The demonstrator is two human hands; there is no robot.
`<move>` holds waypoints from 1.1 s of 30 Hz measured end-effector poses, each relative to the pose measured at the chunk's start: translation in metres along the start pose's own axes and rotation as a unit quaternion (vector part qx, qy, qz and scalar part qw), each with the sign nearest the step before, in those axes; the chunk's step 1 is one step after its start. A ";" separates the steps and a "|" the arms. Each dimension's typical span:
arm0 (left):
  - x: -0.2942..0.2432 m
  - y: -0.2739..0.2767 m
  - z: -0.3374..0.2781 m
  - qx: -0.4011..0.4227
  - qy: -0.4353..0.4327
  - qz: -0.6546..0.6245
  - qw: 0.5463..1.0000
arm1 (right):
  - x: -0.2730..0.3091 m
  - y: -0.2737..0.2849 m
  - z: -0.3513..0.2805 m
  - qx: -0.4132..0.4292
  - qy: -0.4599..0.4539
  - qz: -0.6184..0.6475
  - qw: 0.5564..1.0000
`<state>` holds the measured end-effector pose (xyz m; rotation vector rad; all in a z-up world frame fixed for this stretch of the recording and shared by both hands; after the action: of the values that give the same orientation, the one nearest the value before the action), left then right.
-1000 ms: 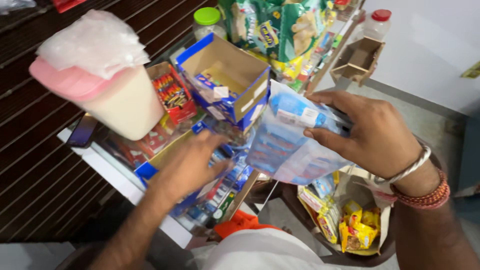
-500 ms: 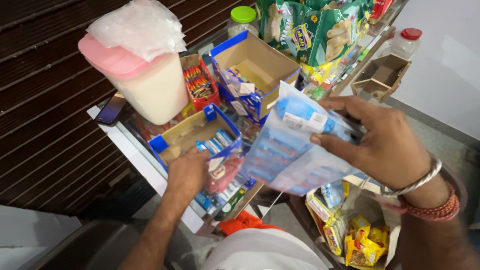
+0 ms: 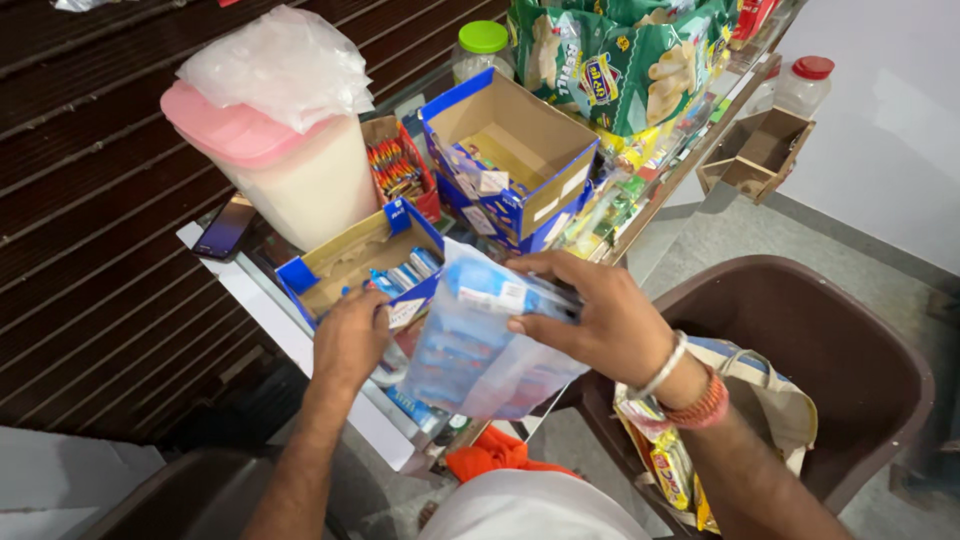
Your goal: The person organizes snack items on a glass display counter. They move boxes of biscuits and candies, transfer items between containers, and use a pair of scissors to open a plastic package. The person also places items into a tote bag and a red bucket.
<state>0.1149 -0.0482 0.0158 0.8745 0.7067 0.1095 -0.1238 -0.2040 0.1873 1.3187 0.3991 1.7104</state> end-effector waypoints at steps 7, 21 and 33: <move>-0.029 0.043 0.004 -0.013 0.105 -0.411 0.906 | 0.012 -0.013 0.021 0.001 0.067 -0.086 0.994; -0.097 0.086 0.002 -0.001 0.040 -0.368 0.929 | 0.006 -0.015 0.029 -0.010 0.164 -0.123 0.979; -0.111 0.070 0.017 0.011 0.061 -0.398 0.915 | -0.057 -0.011 -0.011 -0.168 -0.010 0.019 0.986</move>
<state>0.0532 -0.0547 0.1324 0.5478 1.1365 -0.5794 -0.1274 -0.2407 0.1417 1.1006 0.0672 1.7053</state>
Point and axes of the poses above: each hand's wrist, its own z-axis towards the middle knuckle, its own y-axis out of the back of the hand, x = y × z, the point moved 5 cm from there along z, towards the middle knuckle, and after that the axes turned 4 degrees about -z, right-handed, at the moved point
